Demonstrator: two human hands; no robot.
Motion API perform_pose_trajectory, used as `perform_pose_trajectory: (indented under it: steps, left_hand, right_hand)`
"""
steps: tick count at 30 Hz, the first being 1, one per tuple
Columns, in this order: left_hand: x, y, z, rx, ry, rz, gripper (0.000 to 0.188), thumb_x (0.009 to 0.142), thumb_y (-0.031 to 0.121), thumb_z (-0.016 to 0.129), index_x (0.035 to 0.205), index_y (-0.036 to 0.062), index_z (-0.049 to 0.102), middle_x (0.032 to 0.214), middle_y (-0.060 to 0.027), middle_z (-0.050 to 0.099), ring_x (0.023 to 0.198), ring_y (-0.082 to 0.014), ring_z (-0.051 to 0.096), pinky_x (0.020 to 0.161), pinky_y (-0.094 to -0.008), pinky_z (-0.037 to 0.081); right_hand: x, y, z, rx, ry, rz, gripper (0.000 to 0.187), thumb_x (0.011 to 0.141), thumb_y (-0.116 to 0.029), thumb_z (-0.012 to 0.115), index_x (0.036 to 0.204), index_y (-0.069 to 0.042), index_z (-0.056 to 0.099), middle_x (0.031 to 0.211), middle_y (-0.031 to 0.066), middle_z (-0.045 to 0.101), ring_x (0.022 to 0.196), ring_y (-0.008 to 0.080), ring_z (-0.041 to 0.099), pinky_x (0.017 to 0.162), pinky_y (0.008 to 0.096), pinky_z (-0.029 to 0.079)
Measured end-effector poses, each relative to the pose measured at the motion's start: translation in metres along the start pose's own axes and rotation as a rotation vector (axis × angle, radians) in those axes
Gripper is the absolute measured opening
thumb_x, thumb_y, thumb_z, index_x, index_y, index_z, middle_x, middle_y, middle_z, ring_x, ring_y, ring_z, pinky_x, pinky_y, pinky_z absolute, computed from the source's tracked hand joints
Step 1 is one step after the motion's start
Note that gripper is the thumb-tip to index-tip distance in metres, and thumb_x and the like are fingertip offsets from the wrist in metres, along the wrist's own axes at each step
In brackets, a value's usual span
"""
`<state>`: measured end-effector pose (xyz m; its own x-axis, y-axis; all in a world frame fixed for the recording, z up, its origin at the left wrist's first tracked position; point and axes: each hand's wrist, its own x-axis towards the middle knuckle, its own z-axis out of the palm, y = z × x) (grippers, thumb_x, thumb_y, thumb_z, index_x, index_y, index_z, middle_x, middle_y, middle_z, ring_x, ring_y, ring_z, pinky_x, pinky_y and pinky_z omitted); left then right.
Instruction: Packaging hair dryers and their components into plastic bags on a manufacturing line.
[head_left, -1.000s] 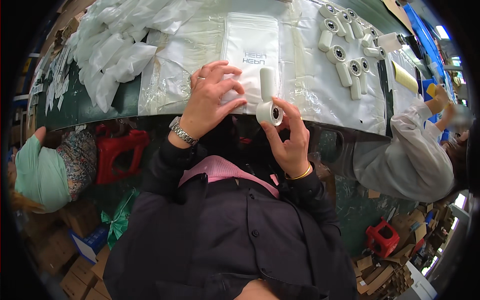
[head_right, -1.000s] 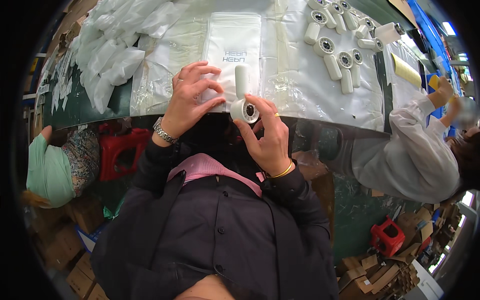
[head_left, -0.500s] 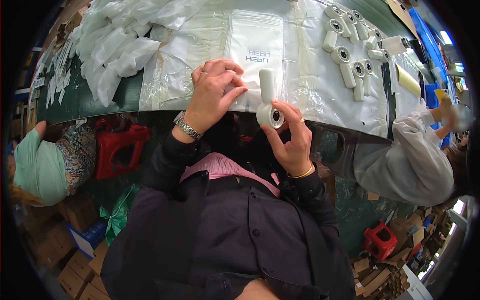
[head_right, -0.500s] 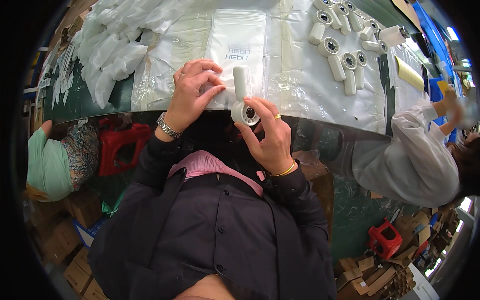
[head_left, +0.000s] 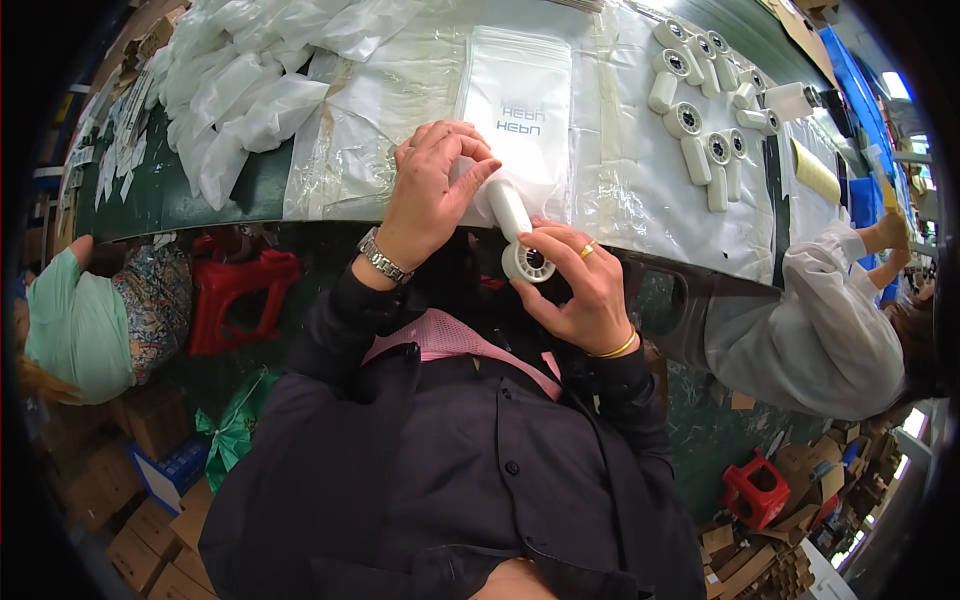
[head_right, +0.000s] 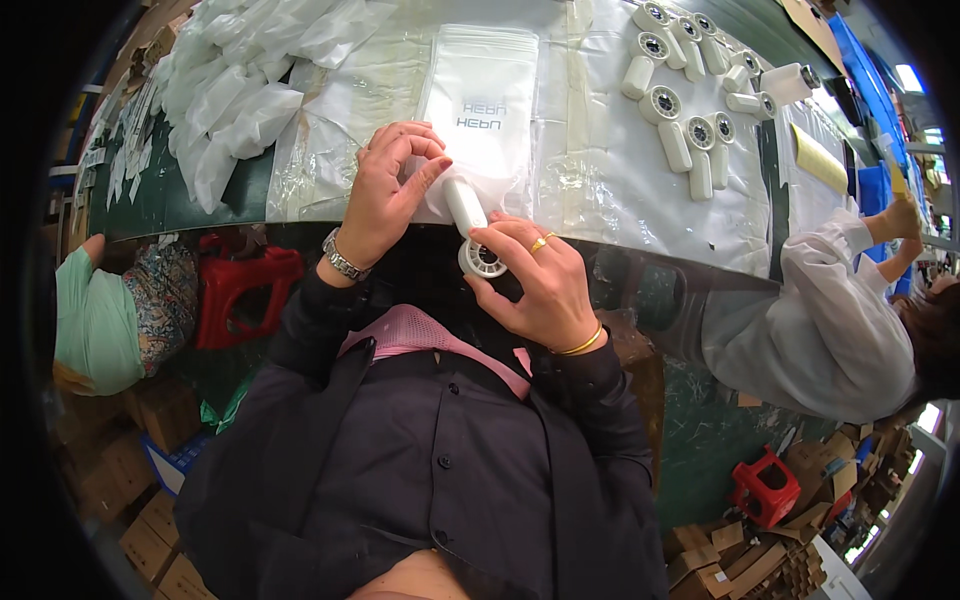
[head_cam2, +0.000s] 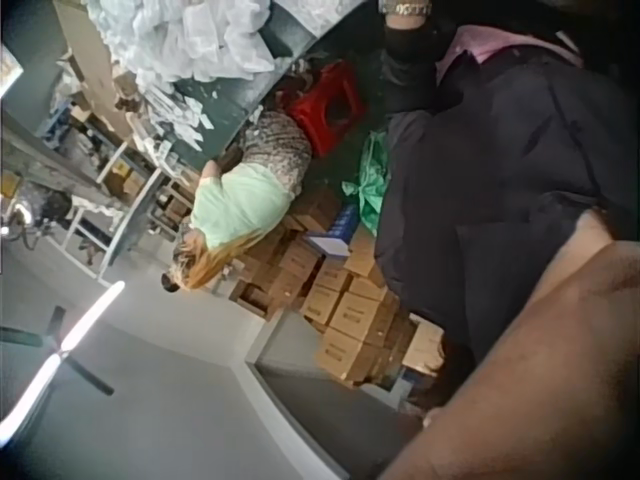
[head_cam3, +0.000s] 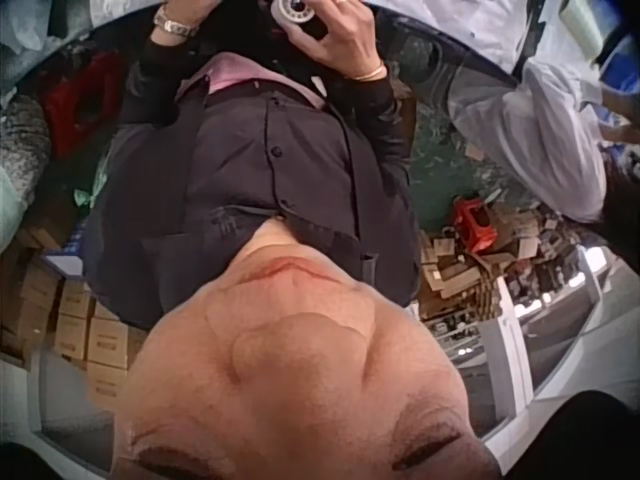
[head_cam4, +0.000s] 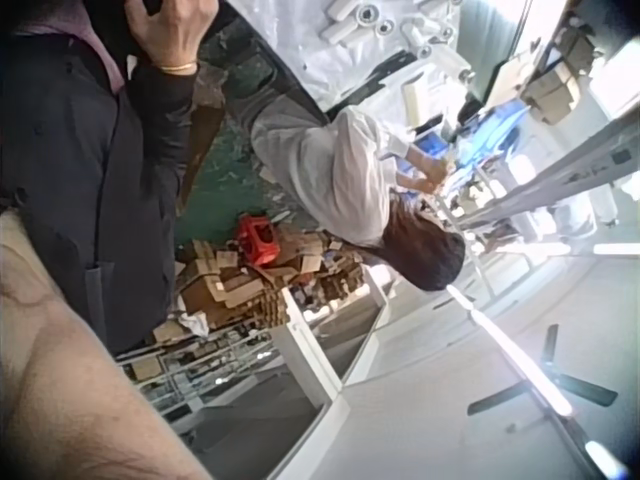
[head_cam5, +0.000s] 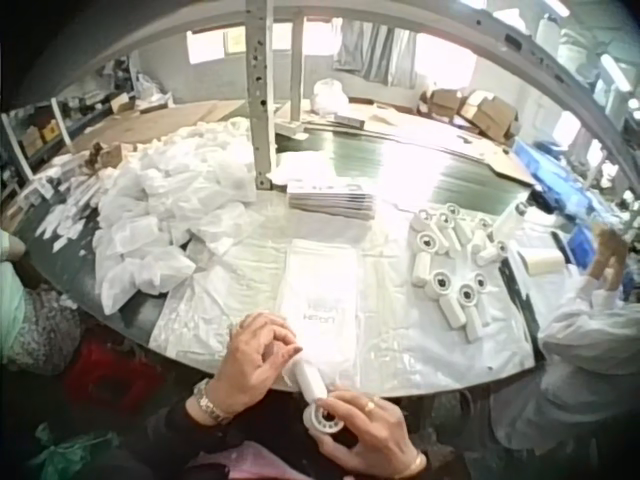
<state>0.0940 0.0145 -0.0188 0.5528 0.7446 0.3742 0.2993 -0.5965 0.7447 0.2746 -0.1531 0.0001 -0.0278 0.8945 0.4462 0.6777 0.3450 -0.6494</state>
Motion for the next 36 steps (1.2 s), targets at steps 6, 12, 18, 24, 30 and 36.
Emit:
perform_pose_trajectory:
  steps: [6, 12, 18, 24, 30, 36]
  left_hand:
    - [0.002, 0.010, -0.005, 0.037, 0.010, 0.105, 0.016, 0.095, 0.017, 0.079, 0.104, 0.0064, 0.070, 0.116, -0.0064, 0.072, 0.126, -0.0289, 0.062, 0.107, -0.0413, 0.042]
    - [-0.009, 0.024, -0.005, 0.076, 0.116, 0.095, 0.030, 0.091, 0.015, 0.081, 0.117, 0.0080, 0.067, 0.113, -0.0057, 0.070, 0.118, -0.0273, 0.062, 0.105, -0.0406, 0.042]
    - [-0.024, 0.024, -0.006, 0.142, 0.066, -0.009, 0.037, 0.089, 0.010, 0.076, 0.124, 0.0132, 0.064, 0.097, 0.0014, 0.067, 0.103, -0.0209, 0.062, 0.099, -0.0411, 0.038]
    - [-0.026, 0.025, -0.006, 0.095, 0.092, 0.036, 0.037, 0.089, 0.008, 0.074, 0.124, 0.0138, 0.065, 0.087, 0.0031, 0.066, 0.094, -0.0190, 0.062, 0.099, -0.0404, 0.037]
    - [-0.029, 0.027, -0.008, 0.103, 0.051, 0.039, 0.038, 0.088, 0.005, 0.072, 0.125, 0.0119, 0.066, 0.087, 0.0015, 0.063, 0.092, -0.0184, 0.062, 0.101, -0.0376, 0.037]
    - [-0.032, 0.023, -0.010, 0.140, 0.004, -0.009, 0.042, 0.084, 0.007, 0.074, 0.126, 0.0106, 0.066, 0.088, 0.0009, 0.061, 0.093, -0.0174, 0.061, 0.103, -0.0368, 0.035]
  right_hand:
    - [0.008, -0.003, 0.006, -0.108, 0.060, 0.073, 0.052, 0.078, -0.013, 0.091, 0.125, -0.007, 0.070, 0.113, 0.0125, 0.077, 0.089, 0.0261, 0.076, 0.074, 0.0345, 0.059]
    - [0.016, -0.001, 0.012, -0.161, 0.118, 0.132, 0.053, 0.079, -0.020, 0.094, 0.124, -0.008, 0.070, 0.108, 0.0085, 0.078, 0.069, 0.0198, 0.070, 0.060, 0.0303, 0.055]
    - [0.022, 0.005, 0.023, -0.175, 0.219, 0.113, 0.048, 0.082, -0.021, 0.092, 0.124, -0.011, 0.071, 0.102, 0.0065, 0.080, 0.061, 0.0187, 0.066, 0.058, 0.0316, 0.052]
    - [0.024, 0.001, 0.022, -0.236, 0.130, 0.085, 0.043, 0.085, -0.020, 0.090, 0.123, -0.012, 0.071, 0.102, 0.0060, 0.080, 0.061, 0.0203, 0.066, 0.058, 0.0331, 0.052]
    - [0.038, 0.005, 0.032, -0.264, 0.216, 0.259, 0.038, 0.087, -0.021, 0.088, 0.119, -0.011, 0.071, 0.081, 0.0045, 0.074, 0.059, 0.0237, 0.065, 0.056, 0.0374, 0.049]
    - [0.045, 0.016, 0.036, -0.390, 0.291, 0.400, 0.029, 0.092, -0.025, 0.083, 0.115, -0.012, 0.071, 0.063, 0.0044, 0.061, 0.055, 0.0259, 0.062, 0.053, 0.0400, 0.045]
